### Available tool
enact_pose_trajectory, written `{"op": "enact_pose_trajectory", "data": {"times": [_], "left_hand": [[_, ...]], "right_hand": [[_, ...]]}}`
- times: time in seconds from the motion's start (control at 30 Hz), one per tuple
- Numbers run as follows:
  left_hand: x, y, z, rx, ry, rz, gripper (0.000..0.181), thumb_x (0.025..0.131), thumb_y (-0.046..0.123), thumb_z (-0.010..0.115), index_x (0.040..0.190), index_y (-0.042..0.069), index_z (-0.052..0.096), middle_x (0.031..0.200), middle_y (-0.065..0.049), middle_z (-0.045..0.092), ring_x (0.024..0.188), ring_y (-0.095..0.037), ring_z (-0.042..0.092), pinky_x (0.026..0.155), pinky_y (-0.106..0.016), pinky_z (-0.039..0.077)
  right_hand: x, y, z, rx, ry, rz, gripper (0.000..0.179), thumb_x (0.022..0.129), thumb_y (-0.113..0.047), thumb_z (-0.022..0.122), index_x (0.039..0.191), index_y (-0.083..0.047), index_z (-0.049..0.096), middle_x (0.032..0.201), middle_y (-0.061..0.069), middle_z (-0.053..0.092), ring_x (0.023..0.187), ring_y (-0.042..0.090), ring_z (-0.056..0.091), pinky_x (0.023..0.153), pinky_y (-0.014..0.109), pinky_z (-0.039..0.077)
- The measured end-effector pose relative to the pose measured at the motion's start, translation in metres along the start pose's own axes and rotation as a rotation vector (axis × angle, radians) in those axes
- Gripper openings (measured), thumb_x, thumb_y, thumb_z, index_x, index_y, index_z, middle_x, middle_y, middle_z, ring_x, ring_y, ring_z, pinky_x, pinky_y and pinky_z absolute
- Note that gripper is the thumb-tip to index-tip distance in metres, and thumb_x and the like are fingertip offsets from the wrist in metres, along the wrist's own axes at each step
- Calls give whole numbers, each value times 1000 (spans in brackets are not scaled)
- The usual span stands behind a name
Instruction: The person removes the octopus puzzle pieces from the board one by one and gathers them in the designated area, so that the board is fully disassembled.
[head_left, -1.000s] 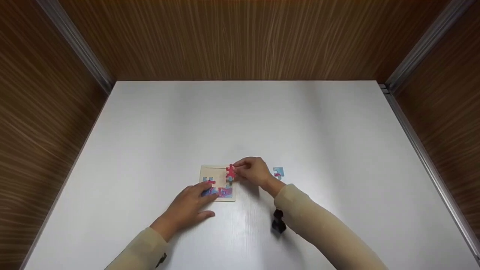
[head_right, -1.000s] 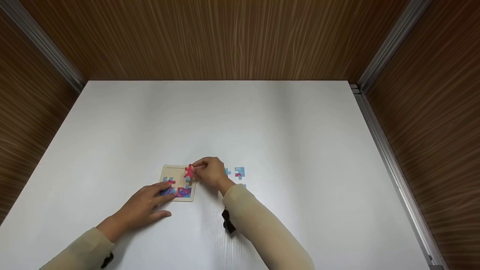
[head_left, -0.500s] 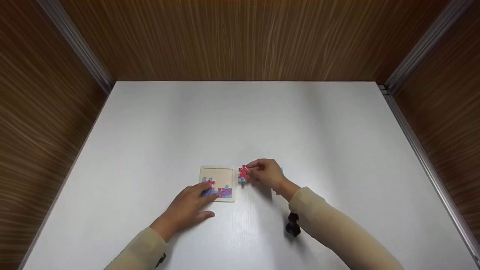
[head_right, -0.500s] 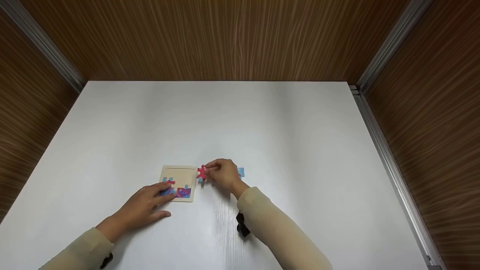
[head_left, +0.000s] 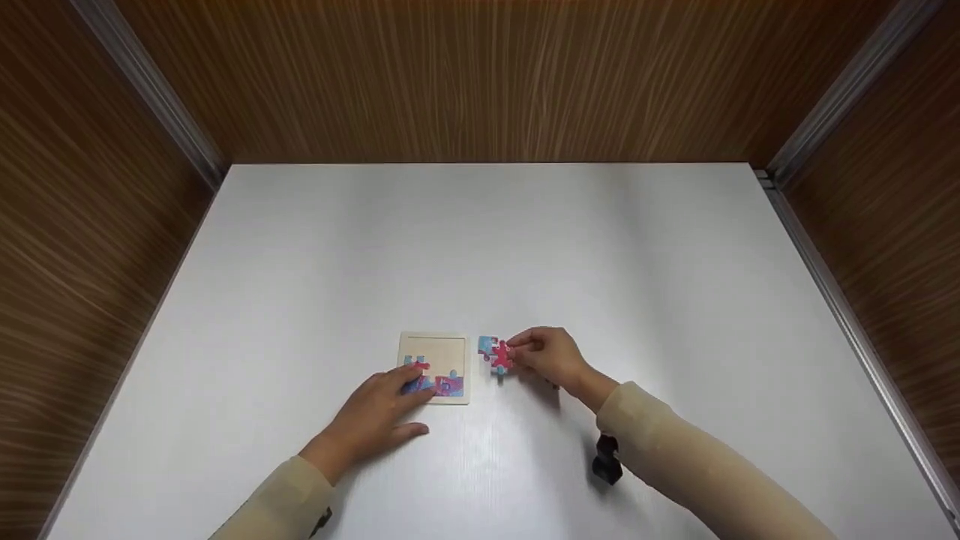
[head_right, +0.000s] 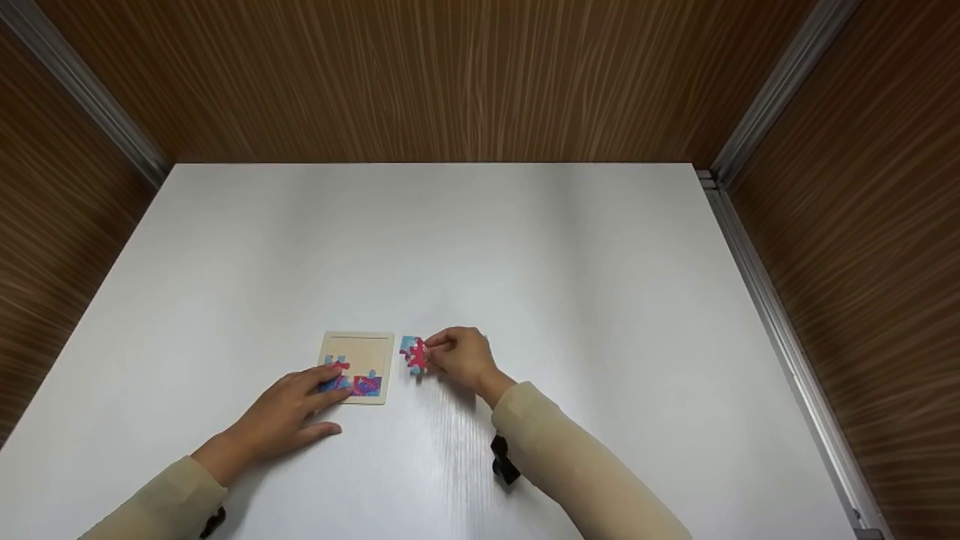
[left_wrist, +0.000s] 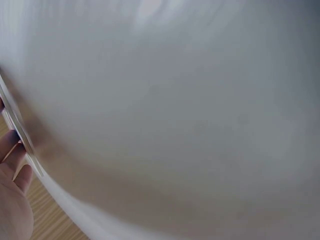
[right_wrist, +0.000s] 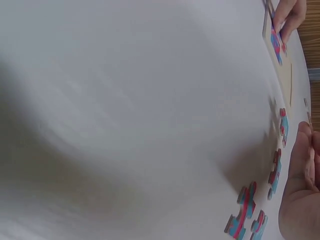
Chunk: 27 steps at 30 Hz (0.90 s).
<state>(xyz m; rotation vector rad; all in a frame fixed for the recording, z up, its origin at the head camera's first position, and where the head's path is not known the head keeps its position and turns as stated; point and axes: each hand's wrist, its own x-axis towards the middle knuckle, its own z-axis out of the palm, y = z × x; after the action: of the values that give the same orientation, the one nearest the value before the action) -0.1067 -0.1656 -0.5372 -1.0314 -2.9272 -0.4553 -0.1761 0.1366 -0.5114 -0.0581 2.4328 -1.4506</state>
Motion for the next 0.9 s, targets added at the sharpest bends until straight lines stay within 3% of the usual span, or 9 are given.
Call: {"op": "enact_pose_trajectory", "data": {"times": [0.23, 0.47, 0.67, 0.9], "left_hand": [[0, 1, -1, -2, 5, 6, 53, 85, 47, 67, 130, 19, 61, 140, -12, 44, 127, -31, 42, 101, -45, 37], [1, 1, -1, -17, -19, -16, 54, 86, 48, 65, 131, 19, 60, 142, -12, 43, 129, -31, 41, 103, -45, 35], [0, 1, -2, -14, -22, -34, 54, 86, 48, 65, 131, 19, 60, 141, -10, 43, 129, -30, 40, 103, -45, 34], [0, 1, -1, -14, -34, -42, 55, 86, 50, 64, 132, 20, 59, 142, -10, 42, 130, -30, 39, 104, -45, 34]], "right_hand": [[-6, 9, -4, 24, -18, 22, 12, 84, -6, 72, 95, -2, 72, 82, 4, 70, 68, 10, 61, 56, 24, 51], [-10, 15, -9, 13, -27, 46, 12, 84, -4, 71, 95, 0, 71, 80, 4, 69, 67, 11, 62, 57, 24, 52], [-12, 16, -11, 93, -72, 72, 15, 84, 0, 69, 98, 6, 68, 83, 8, 69, 72, 17, 68, 64, 27, 55], [-12, 16, -12, -3, -51, 88, 9, 83, -3, 72, 91, 1, 69, 78, 4, 67, 69, 11, 63, 61, 22, 52]]}}
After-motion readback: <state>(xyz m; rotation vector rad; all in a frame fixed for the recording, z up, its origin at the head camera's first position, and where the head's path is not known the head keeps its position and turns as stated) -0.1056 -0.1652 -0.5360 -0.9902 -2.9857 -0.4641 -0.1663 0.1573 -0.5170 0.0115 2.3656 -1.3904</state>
